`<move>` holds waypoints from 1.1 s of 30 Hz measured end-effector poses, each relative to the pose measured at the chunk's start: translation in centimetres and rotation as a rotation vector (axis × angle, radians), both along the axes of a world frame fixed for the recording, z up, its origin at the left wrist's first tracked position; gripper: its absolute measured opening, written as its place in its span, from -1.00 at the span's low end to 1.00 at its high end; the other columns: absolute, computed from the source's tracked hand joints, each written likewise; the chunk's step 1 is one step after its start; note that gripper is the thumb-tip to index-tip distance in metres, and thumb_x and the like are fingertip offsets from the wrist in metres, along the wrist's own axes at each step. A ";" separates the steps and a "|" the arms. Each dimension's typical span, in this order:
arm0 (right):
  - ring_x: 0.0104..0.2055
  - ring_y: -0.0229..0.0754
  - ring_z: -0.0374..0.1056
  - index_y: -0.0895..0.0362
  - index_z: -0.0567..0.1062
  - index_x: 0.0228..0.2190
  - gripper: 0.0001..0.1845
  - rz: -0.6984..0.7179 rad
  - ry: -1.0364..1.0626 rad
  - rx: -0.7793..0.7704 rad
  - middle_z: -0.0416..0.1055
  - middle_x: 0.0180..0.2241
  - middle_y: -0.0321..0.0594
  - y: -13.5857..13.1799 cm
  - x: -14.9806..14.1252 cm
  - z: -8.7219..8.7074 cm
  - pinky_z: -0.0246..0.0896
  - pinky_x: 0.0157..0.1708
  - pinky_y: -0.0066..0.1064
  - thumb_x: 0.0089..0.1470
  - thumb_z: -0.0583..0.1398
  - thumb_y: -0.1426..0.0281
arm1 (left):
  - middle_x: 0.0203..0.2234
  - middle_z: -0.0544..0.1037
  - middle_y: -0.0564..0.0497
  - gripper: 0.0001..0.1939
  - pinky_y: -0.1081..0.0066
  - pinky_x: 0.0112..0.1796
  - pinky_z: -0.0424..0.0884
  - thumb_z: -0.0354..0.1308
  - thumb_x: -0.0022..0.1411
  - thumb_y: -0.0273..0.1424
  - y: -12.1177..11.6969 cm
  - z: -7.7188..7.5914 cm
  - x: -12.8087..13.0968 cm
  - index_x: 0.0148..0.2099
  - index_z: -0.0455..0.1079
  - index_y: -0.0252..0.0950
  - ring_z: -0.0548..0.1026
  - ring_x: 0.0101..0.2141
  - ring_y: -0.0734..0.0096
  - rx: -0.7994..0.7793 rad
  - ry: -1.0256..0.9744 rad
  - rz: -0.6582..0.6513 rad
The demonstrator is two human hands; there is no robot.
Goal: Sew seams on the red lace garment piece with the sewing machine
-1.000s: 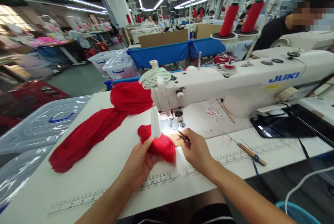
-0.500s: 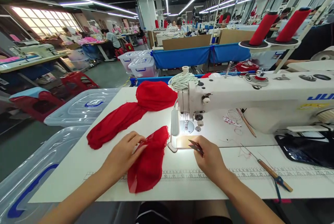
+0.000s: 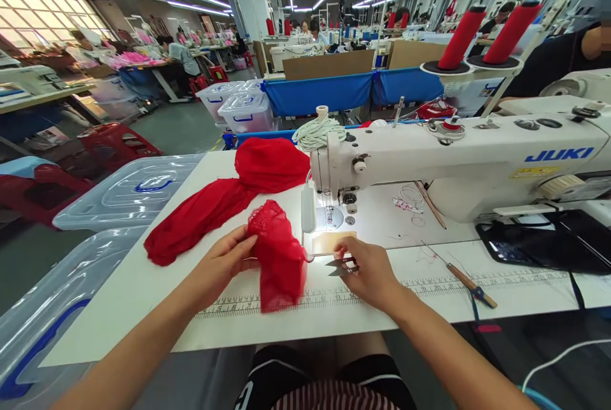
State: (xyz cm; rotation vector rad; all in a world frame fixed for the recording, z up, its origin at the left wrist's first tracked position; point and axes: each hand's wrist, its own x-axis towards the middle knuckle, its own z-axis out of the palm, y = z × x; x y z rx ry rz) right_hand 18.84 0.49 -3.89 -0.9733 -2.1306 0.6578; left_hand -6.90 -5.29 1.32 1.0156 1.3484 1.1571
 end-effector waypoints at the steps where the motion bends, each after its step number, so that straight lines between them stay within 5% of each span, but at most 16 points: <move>1: -0.60 -0.32 0.19 0.08 0.37 -0.37 -0.91 0.007 0.020 -0.061 0.40 -0.53 -0.34 -0.2 -0.1 0.3 0.05 -0.57 -0.49 -0.03 0.11 0.41 | -0.32 0.52 -0.04 -0.84 0.25 -0.24 0.40 0.16 0.14 -0.31 -0.3 0.0 -0.2 -0.21 0.41 -0.24 0.47 -0.30 0.24 -0.035 -0.189 0.012; 7: -0.46 -0.29 0.23 0.11 0.45 -0.36 -0.71 0.165 0.154 -0.561 0.42 -0.45 -0.25 -2.3 -2.4 2.6 0.06 -0.49 -0.46 0.15 0.09 0.16 | -0.18 0.57 -0.13 -0.68 -0.01 -0.08 0.37 0.05 0.13 -0.41 -2.0 -1.0 0.2 -0.04 0.39 -0.26 0.51 -0.14 0.08 -0.106 -0.825 0.150; 12: -0.70 -0.42 -0.26 0.14 0.38 -0.43 -0.46 0.128 0.549 -1.121 -0.08 -0.76 -0.57 -3.6 -5.4 2.4 -0.37 -0.68 -0.52 0.00 0.12 -0.12 | -0.32 0.60 -0.01 -0.62 0.32 -0.24 0.46 0.11 -0.11 -0.63 -1.6 -1.5 0.8 -0.18 0.43 -0.26 0.53 -0.28 0.26 -0.042 -0.817 0.320; 14: -0.70 -0.45 -0.31 0.15 0.37 -0.46 -0.48 0.144 0.649 -1.252 -0.08 -0.76 -0.59 -4.0 -6.3 2.1 -0.43 -0.68 -0.51 -0.10 0.23 -0.08 | -0.42 0.58 0.03 -0.59 0.43 -0.32 0.45 0.09 -0.24 -0.72 -1.2 -1.7 0.9 -0.28 0.43 -0.32 0.50 -0.37 0.35 -0.026 -0.749 0.335; 19: -0.70 -0.46 -0.22 0.18 0.42 -0.53 -0.59 0.058 0.723 -1.109 0.04 -0.76 -0.52 -4.7 -7.0 1.3 -0.37 -0.68 -0.49 -0.16 0.32 0.07 | -0.33 0.52 -0.01 -0.65 0.42 -0.26 0.40 0.19 -0.19 -0.63 -1.3 -2.4 1.0 -0.24 0.40 -0.34 0.47 -0.32 0.37 -0.033 -0.455 0.288; 23: -0.64 -0.38 0.02 0.14 0.49 -0.52 -0.66 -0.039 0.708 -0.939 0.13 -0.74 -0.44 -5.4 -6.7 1.3 -0.06 -0.60 -0.49 -0.07 0.26 0.10 | -0.17 0.42 0.00 -0.53 0.39 -0.16 0.32 0.30 -0.13 -0.50 -2.9 -1.9 2.0 -0.09 0.39 -0.18 0.40 -0.21 0.34 0.220 0.231 0.479; 26: -0.44 -0.26 0.24 0.11 0.52 -0.48 -0.73 -0.024 0.708 -0.864 0.36 -0.55 -0.31 -6.1 -6.9 1.6 0.15 -0.41 -0.40 -0.10 0.29 0.15 | -0.47 0.44 0.05 -0.81 0.42 -0.38 0.28 0.36 -0.10 -0.36 -3.6 -0.8 3.2 -0.37 0.45 -0.22 0.33 -0.47 0.39 0.238 0.521 0.282; 29: -0.64 -0.38 0.03 0.13 0.49 -0.48 -0.70 -0.070 0.816 -0.986 0.16 -0.70 -0.44 -6.3 -7.2 1.7 -0.05 -0.62 -0.50 -0.13 0.32 0.16 | -0.73 0.29 0.14 -0.71 0.46 -0.57 0.19 0.36 -0.08 -0.27 -3.0 -0.5 4.3 -0.59 0.32 -0.25 0.24 -0.65 0.48 0.046 0.323 0.089; 33: -0.71 -0.52 -0.28 0.13 0.33 -0.52 -0.61 -0.183 1.163 -1.183 -0.10 -0.73 -0.60 -5.5 -7.0 1.6 -0.38 -0.69 -0.56 -0.30 0.41 0.27 | -0.47 0.55 0.05 -0.80 0.39 -0.39 0.45 0.32 0.01 -0.30 -1.9 -1.6 5.0 -0.41 0.38 -0.27 0.52 -0.45 0.35 -0.046 -0.319 0.205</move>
